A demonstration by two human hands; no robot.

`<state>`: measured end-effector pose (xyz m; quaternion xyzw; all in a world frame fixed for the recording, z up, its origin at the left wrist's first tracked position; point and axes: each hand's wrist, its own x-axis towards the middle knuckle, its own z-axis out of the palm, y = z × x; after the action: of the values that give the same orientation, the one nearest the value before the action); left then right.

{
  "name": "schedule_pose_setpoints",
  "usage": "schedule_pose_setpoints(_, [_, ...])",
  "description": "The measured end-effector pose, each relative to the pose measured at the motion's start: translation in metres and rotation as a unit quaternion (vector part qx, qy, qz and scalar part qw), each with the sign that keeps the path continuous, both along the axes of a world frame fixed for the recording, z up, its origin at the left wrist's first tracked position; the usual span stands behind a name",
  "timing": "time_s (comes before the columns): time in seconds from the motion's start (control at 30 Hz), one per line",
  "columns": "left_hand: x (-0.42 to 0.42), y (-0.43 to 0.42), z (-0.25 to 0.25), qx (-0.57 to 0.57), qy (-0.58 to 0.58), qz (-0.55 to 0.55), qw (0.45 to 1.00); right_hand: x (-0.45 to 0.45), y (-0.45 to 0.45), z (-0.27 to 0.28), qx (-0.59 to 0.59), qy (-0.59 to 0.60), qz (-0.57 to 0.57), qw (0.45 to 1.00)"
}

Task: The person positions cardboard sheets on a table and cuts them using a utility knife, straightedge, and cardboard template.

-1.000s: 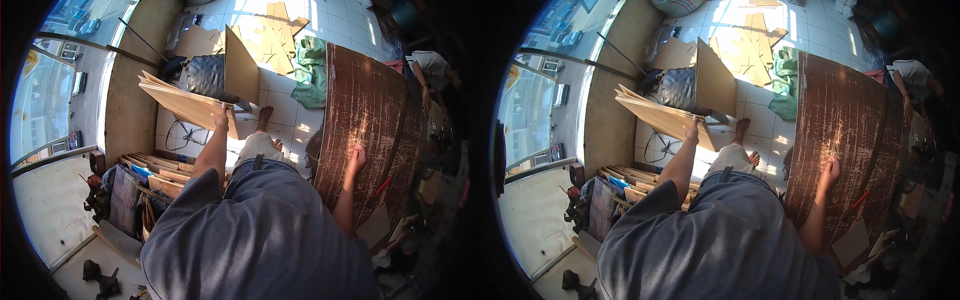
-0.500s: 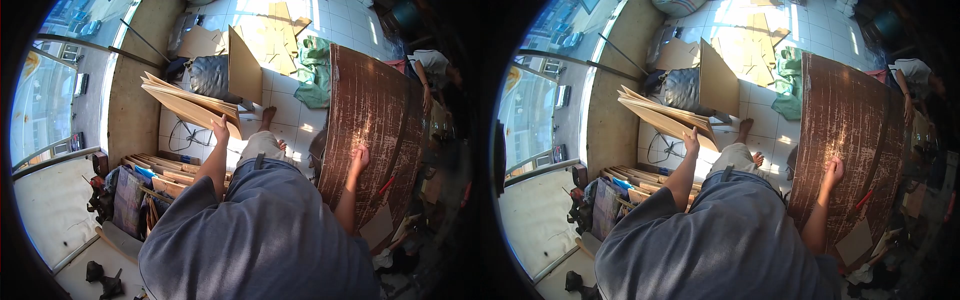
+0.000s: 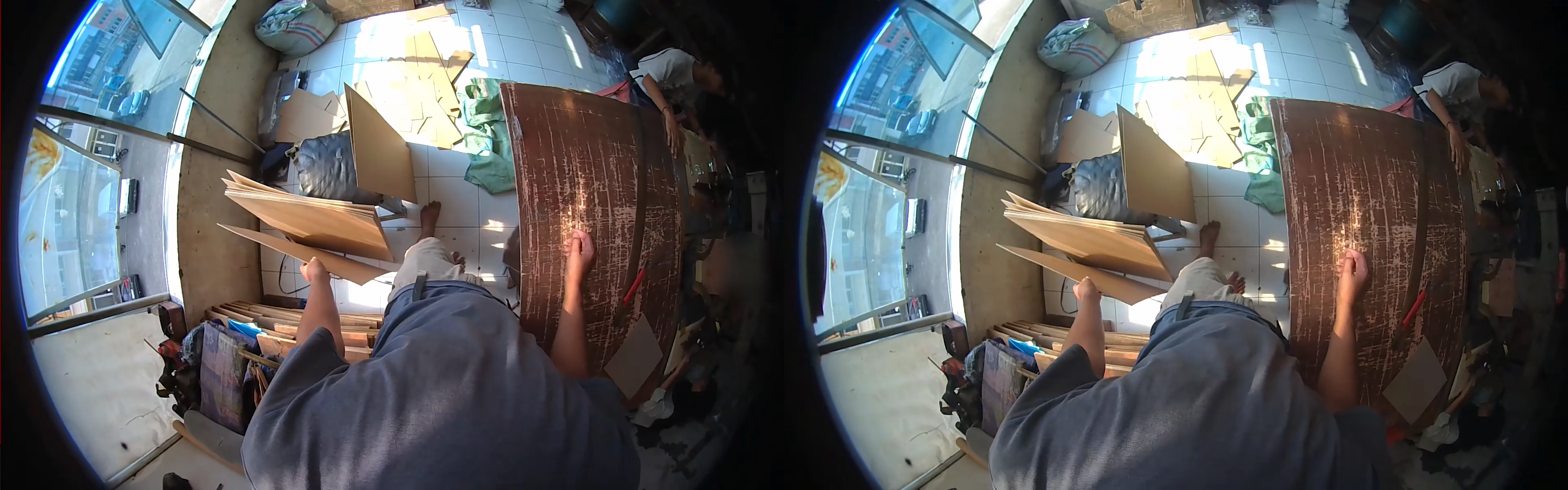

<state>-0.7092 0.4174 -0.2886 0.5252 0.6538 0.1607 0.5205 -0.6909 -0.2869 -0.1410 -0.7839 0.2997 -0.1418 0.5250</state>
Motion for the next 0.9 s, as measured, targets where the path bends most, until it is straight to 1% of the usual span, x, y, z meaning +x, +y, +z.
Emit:
schedule_pose_setpoints(0.03, [-0.005, 0.008, 0.001, -0.030, -0.047, -0.041, 0.998, 0.001, 0.005, 0.010, -0.010, 0.003, 0.010, 1.000])
schedule_pose_setpoints(0.07, [-0.007, 0.015, 0.002, -0.060, -0.093, -0.082, 0.990, 0.001, 0.006, 0.011, 0.006, -0.001, 0.006, 1.000])
schedule_pose_setpoints(0.13, [-0.003, 0.033, -0.014, -0.046, 0.031, 0.012, 0.998, 0.002, 0.005, 0.011, 0.012, -0.001, 0.009, 1.000])
schedule_pose_setpoints(0.17, [-0.009, 0.032, -0.008, 0.005, 0.041, 0.003, 0.999, 0.002, 0.007, 0.009, 0.036, -0.005, -0.004, 0.999])
schedule_pose_setpoints(0.2, [-0.016, 0.031, -0.002, 0.056, 0.053, -0.006, 0.997, 0.002, 0.005, 0.004, 0.037, -0.008, -0.004, 0.999])
schedule_pose_setpoints(0.23, [-0.022, 0.032, 0.012, 0.074, 0.045, -0.009, 0.996, 0.003, 0.004, 0.001, 0.036, -0.014, -0.001, 0.999])
schedule_pose_setpoints(0.3, [-0.036, 0.035, 0.057, 0.065, -0.029, -0.043, 0.997, 0.001, 0.002, -0.004, 0.038, -0.022, -0.006, 0.999])
schedule_pose_setpoints(0.37, [-0.050, 0.046, 0.093, 0.059, -0.085, -0.084, 0.991, 0.000, 0.001, -0.005, 0.066, -0.031, 0.015, 0.997])
schedule_pose_setpoints(0.4, [-0.057, 0.054, 0.112, 0.071, -0.093, -0.107, 0.987, 0.000, 0.001, -0.006, 0.070, -0.035, 0.009, 0.997])
schedule_pose_setpoints(0.47, [-0.066, 0.077, 0.136, 0.159, -0.045, -0.160, 0.973, 0.002, 0.003, -0.005, 0.071, -0.031, 0.016, 0.997])
schedule_pose_setpoints(0.53, [-0.074, 0.096, 0.166, 0.144, -0.110, -0.165, 0.970, 0.004, 0.002, -0.006, 0.083, -0.034, 0.019, 0.996])
schedule_pose_setpoints(0.6, [-0.077, 0.105, 0.215, 0.167, -0.080, -0.172, 0.968, 0.005, 0.001, -0.007, 0.092, -0.035, 0.021, 0.995])
schedule_pose_setpoints(0.67, [-0.094, 0.157, 0.231, 0.159, -0.202, -0.236, 0.937, 0.009, 0.000, -0.006, 0.103, -0.025, 0.029, 0.994])
schedule_pose_setpoints(0.73, [-0.095, 0.158, 0.289, 0.244, -0.149, -0.323, 0.902, 0.009, -0.004, -0.003, 0.107, -0.012, 0.029, 0.994])
schedule_pose_setpoints(0.8, [-0.093, 0.148, 0.351, 0.263, -0.167, -0.317, 0.896, 0.015, -0.003, 0.000, 0.114, 0.021, 0.040, 0.992])
schedule_pose_setpoints(0.9, [-0.087, 0.129, 0.420, 0.288, -0.199, -0.314, 0.882, 0.019, -0.006, -0.011, 0.130, 0.005, 0.068, 0.989])
